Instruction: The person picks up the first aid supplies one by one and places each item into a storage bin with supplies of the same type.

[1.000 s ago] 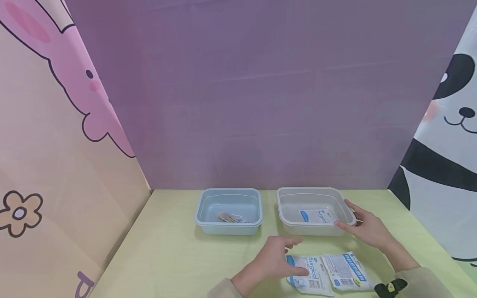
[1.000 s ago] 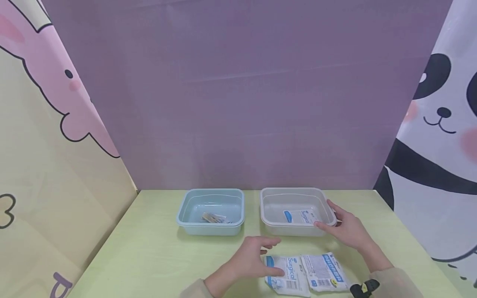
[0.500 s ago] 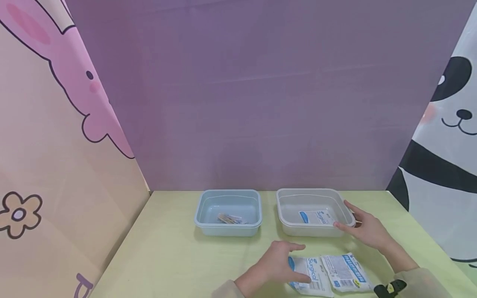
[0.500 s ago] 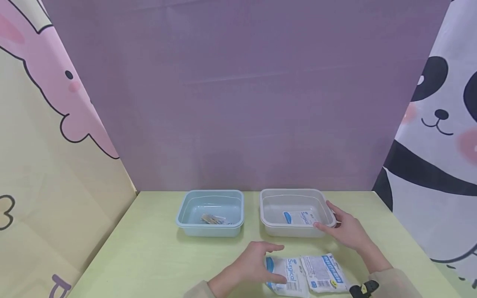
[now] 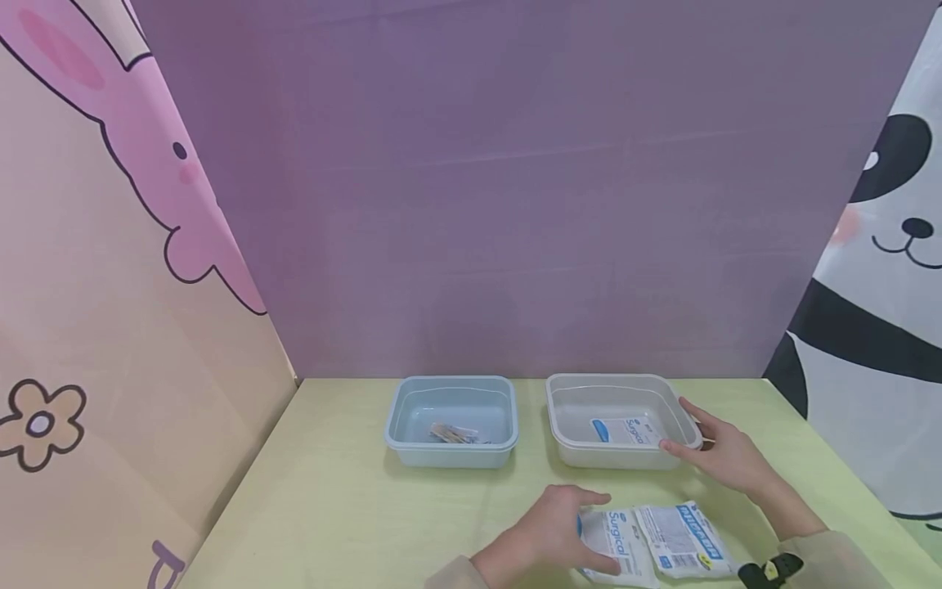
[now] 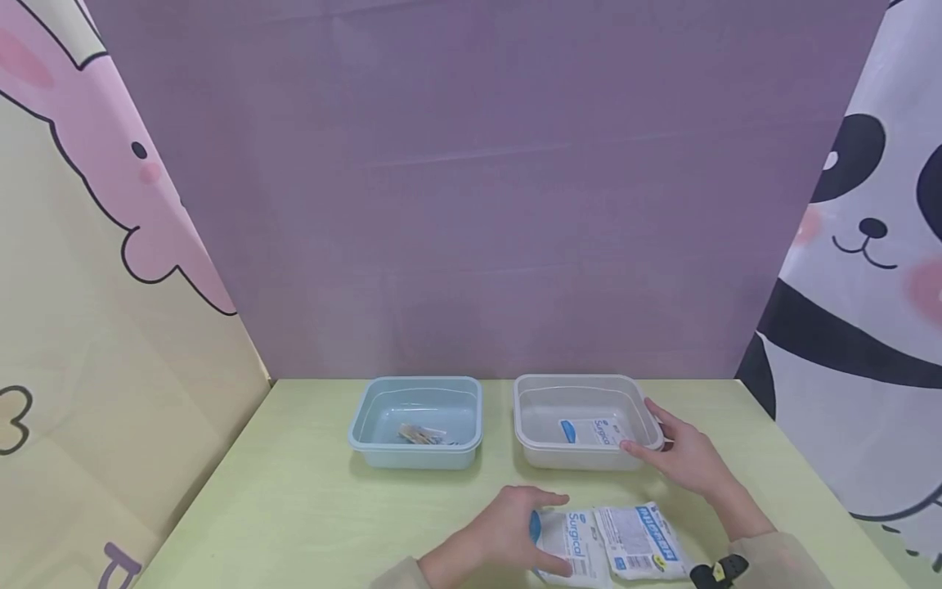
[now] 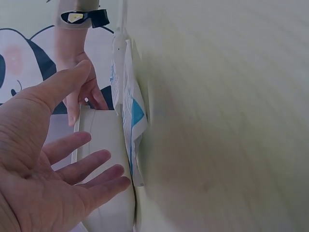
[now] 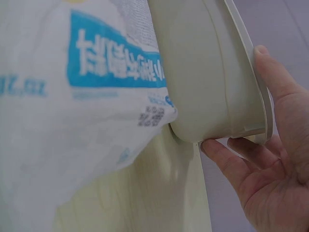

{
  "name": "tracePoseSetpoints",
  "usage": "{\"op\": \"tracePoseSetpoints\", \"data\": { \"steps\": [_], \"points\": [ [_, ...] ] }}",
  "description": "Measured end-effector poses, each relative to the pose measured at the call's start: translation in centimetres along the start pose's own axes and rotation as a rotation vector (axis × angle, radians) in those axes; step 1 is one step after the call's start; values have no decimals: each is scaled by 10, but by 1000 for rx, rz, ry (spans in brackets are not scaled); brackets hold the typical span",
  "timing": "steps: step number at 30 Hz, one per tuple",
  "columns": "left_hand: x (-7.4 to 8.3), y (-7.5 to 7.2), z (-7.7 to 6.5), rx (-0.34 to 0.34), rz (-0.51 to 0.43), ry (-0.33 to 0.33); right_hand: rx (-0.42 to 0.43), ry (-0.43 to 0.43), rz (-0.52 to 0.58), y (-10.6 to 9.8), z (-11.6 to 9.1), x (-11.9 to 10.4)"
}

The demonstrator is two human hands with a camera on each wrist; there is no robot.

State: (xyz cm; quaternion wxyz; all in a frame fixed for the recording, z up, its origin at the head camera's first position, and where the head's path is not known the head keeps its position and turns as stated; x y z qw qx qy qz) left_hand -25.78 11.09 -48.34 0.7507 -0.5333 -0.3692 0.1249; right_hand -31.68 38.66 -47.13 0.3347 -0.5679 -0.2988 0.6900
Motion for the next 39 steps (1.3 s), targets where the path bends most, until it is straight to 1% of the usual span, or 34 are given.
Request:
{"op": "tracePoseSetpoints", "data": {
  "steps": [3, 7, 14, 17, 20, 25, 30, 39],
  "points": [
    [1, 2, 1, -6, 20, 1, 1, -3, -3, 0, 0, 0],
    [2, 4, 2, -26, 23, -27, -2, 1, -9, 0, 0, 0],
    [3, 10, 1, -87, -15, -119, -1, 3, -15, 1, 0, 2],
    [4, 12, 0, -106, -15, -147, -5, 5, -12, 2, 0, 4],
    [6, 14, 1, -110, 14, -151, -8, 7, -7, 2, 1, 5],
    [8, 17, 2, -117, 88, -151, -9, 6, -9, 3, 2, 6],
    [8, 20, 3, -132, 127, -160, -9, 5, -15, 2, 2, 6],
    [8, 25, 5, -135, 184, -125, -10, 7, -3, 1, 1, 2]
  ]
}}
Point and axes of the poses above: each hand's wrist, its own z-axis towards the middle knuckle, its own y-axis out of the palm, x = y × z, the point moved 7 cm from there along z, towards the middle knuckle, and after that the axes turned 2 degrees about z, right-handed, at the moved point
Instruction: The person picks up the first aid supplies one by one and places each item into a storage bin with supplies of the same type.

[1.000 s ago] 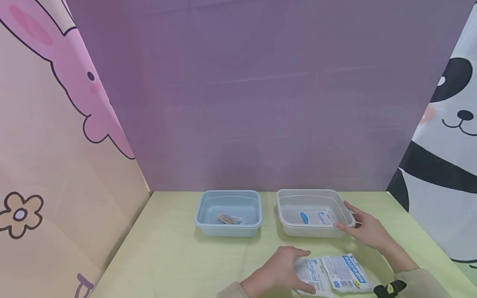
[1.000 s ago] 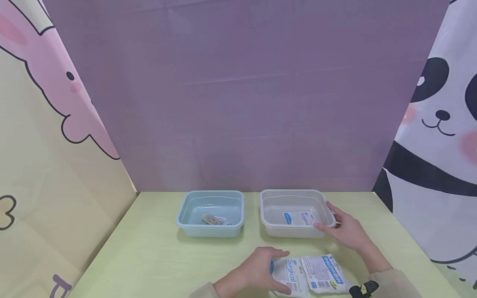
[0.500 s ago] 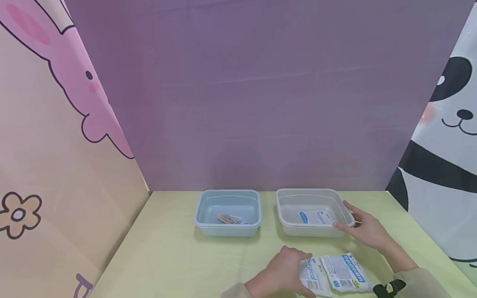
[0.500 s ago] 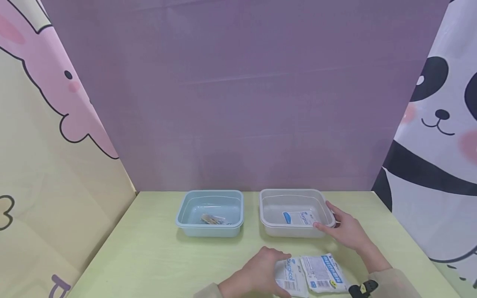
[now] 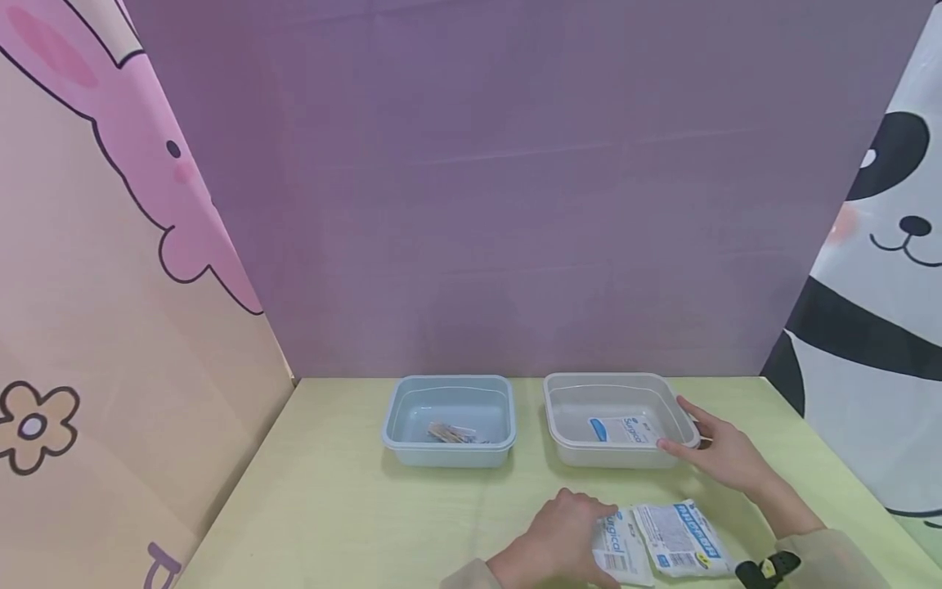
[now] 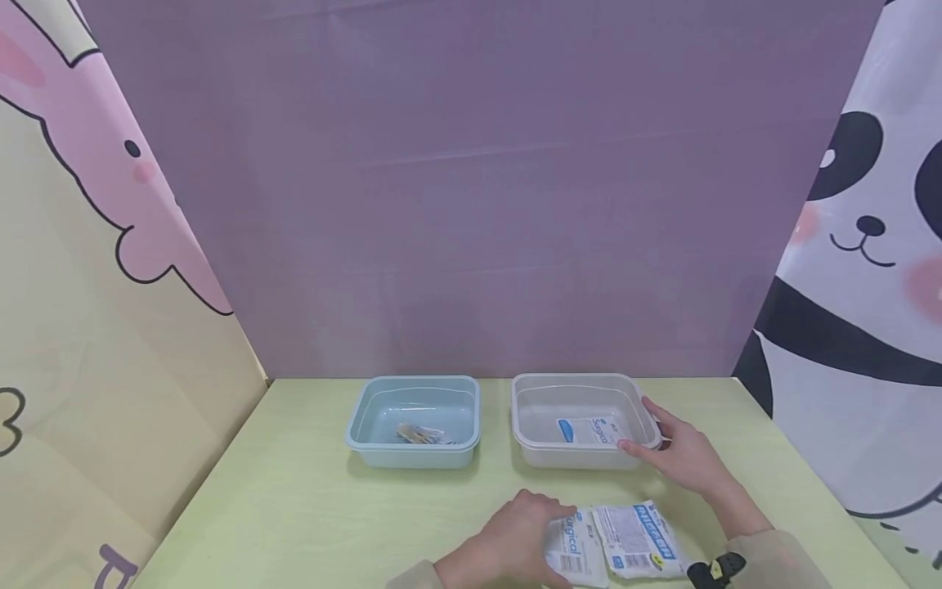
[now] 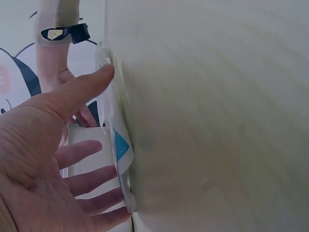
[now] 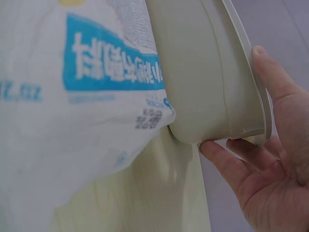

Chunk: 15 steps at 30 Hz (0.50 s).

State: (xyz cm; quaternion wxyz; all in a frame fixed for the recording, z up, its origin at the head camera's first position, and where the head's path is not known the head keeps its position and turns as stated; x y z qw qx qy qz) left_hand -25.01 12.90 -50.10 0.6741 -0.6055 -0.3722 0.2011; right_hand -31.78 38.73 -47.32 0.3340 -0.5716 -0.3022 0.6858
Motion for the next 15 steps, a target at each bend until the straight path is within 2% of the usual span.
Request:
{"op": "tracePoseSetpoints", "data": {
  "steps": [4, 10, 15],
  "points": [
    [0, 2, 1, 11, 37, 10, -4, 5, -1, 0, 0, 0],
    [-1, 2, 2, 4, 45, -14, -3, 7, -5, 1, 0, 1],
    [0, 1, 2, 29, 61, -14, 2, 1, -4, 0, 0, 1]
  ]
}}
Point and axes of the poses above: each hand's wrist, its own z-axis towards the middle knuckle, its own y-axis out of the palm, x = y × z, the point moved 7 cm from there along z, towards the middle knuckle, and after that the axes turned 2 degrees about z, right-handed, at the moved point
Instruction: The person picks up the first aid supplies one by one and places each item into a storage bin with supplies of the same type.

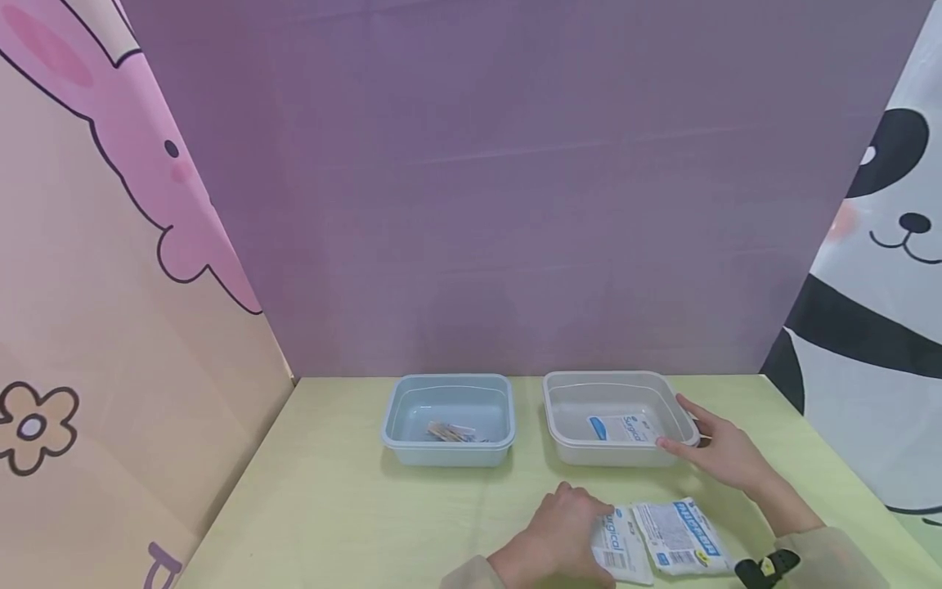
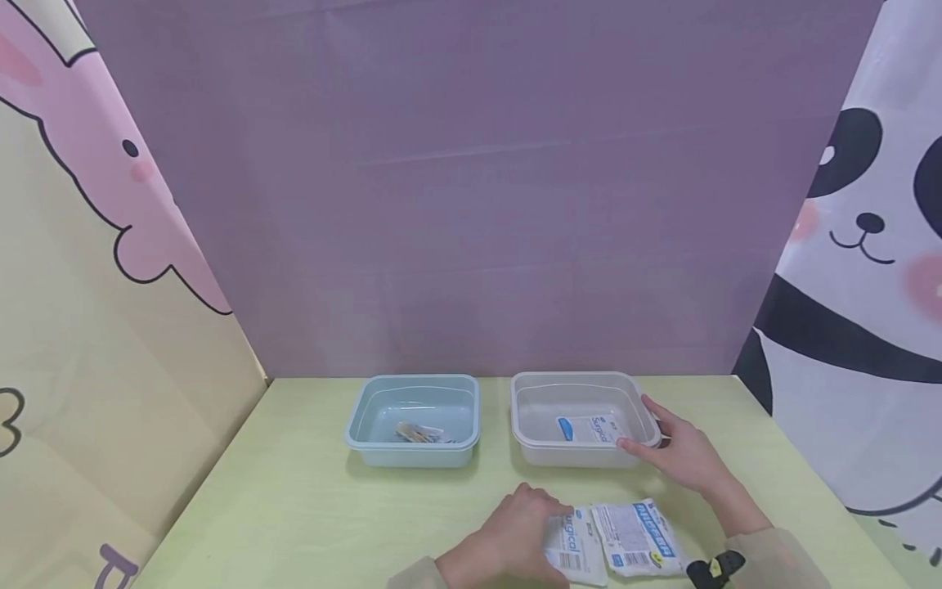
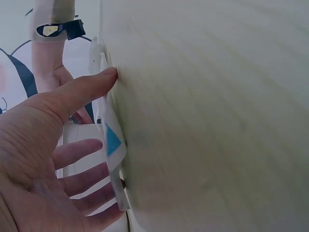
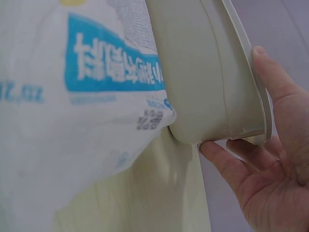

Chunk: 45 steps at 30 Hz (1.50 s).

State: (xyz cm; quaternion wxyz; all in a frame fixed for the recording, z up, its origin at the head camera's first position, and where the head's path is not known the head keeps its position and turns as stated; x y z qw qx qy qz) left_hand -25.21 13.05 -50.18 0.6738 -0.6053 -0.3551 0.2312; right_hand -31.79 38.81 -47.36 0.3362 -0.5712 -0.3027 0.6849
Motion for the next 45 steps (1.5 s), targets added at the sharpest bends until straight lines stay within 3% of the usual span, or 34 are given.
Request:
{"op": "tracePoseSetpoints", "data": {
  "steps": [10, 18, 27, 34, 39, 45],
  "points": [
    [-7, -6, -1, 7, -72, -51, -7, -3, 8, 1, 2, 2],
    [-5, -27, -1, 140, -41, 8, -11, 9, 2, 0, 0, 0],
    [-4, -64, -3, 275, -11, 96, -17, 15, 11, -1, 0, -1],
    [-22, -87, 8, 288, -79, 67, -8, 0, 21, 1, 2, 0],
    [-35, -94, 15, 281, -142, 42, -10, 5, 6, 2, 1, 0],
    [-38, -99, 21, 299, -137, 59, -1, -12, 14, -1, 2, 1]
  ]
}}
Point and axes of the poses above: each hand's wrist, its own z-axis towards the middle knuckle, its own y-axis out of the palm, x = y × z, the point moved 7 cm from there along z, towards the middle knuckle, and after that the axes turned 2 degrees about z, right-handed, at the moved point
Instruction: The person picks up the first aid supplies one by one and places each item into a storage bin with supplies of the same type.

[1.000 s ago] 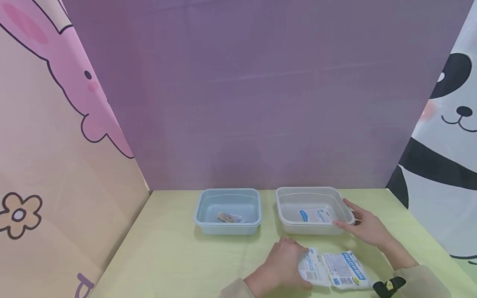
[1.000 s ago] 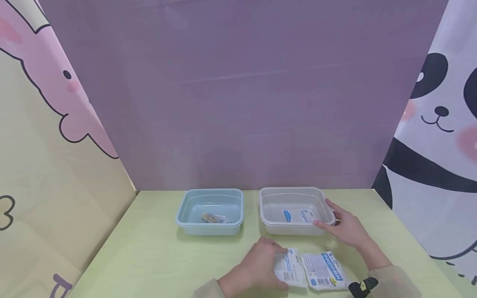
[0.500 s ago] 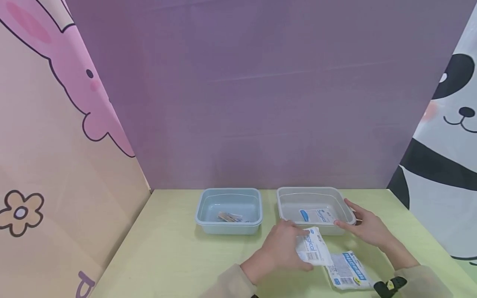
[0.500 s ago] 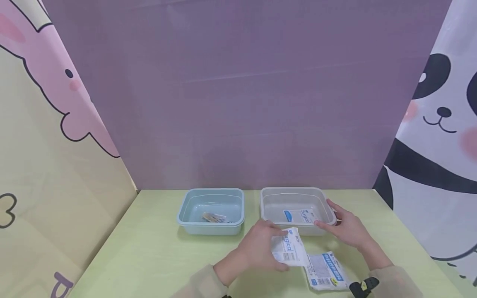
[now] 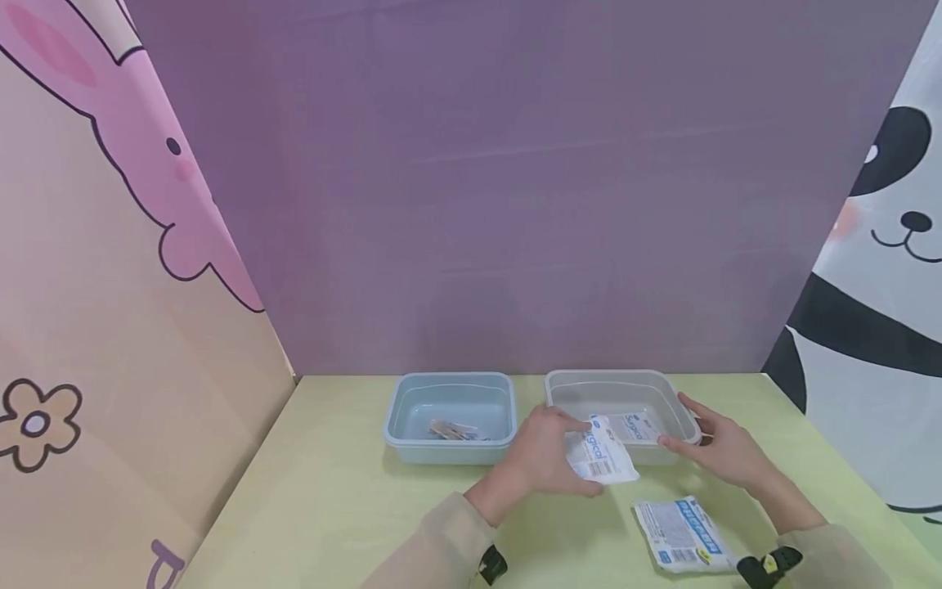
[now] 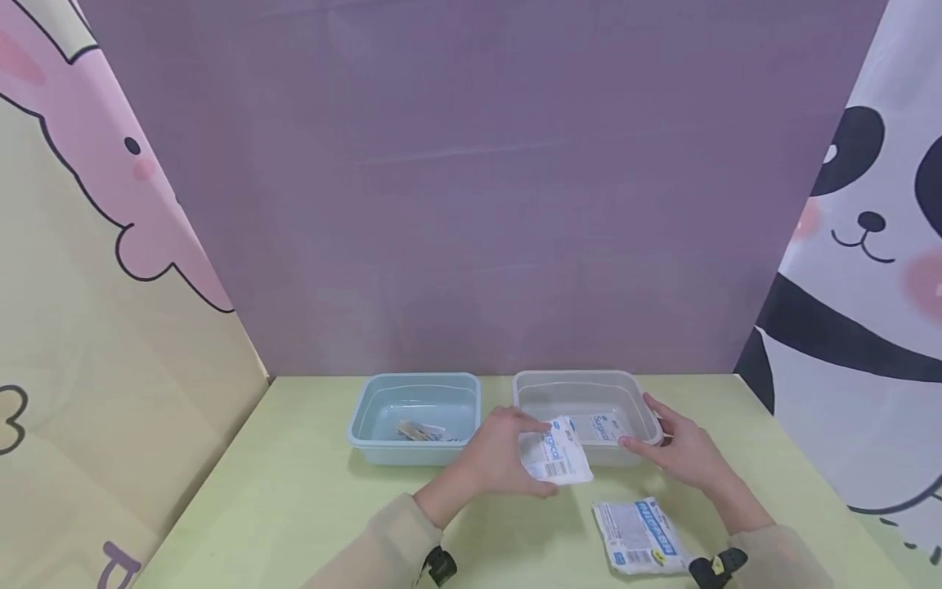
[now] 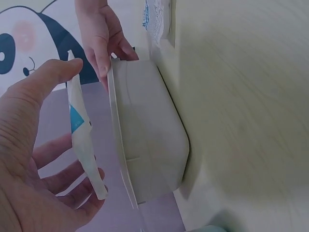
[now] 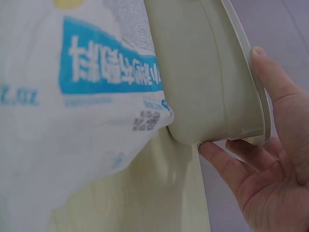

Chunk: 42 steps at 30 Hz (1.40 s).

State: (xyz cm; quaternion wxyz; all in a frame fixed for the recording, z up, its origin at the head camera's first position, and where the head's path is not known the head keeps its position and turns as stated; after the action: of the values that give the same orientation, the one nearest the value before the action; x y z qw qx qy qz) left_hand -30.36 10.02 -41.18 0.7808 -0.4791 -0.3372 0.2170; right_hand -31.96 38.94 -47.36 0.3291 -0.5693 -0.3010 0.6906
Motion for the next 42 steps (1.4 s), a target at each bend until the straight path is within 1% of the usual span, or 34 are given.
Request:
{"op": "tracePoseSetpoints", "data": {
  "steps": [4, 11, 14, 19, 21, 26, 33, 37, 42],
  "points": [
    [-2, 1, 3, 13, 14, 2, 1, -9, 8, 2, 1, 1],
    [-12, 6, 7, 24, 23, -30, -6, -16, 4, 5, 1, -3],
    [-13, 7, 10, 27, 31, -22, -2, -17, 2, 4, 1, -5],
    [-11, 5, 17, 54, 58, 20, -6, -21, 16, 2, 1, -9],
    [-10, 4, 20, 64, 67, 25, -10, -16, 20, 2, 0, -10],
    [-8, 4, 27, 64, 63, 16, -14, -10, 28, 2, 0, -10],
    [-4, 4, 41, 80, 43, 42, -18, -3, 19, 0, -1, -7],
    [-3, 6, 47, 76, 33, 31, -23, 7, 18, 1, -2, -6],
    [0, 9, 53, 69, 50, 30, -19, 9, 7, 0, -2, -5]
  ]
}}
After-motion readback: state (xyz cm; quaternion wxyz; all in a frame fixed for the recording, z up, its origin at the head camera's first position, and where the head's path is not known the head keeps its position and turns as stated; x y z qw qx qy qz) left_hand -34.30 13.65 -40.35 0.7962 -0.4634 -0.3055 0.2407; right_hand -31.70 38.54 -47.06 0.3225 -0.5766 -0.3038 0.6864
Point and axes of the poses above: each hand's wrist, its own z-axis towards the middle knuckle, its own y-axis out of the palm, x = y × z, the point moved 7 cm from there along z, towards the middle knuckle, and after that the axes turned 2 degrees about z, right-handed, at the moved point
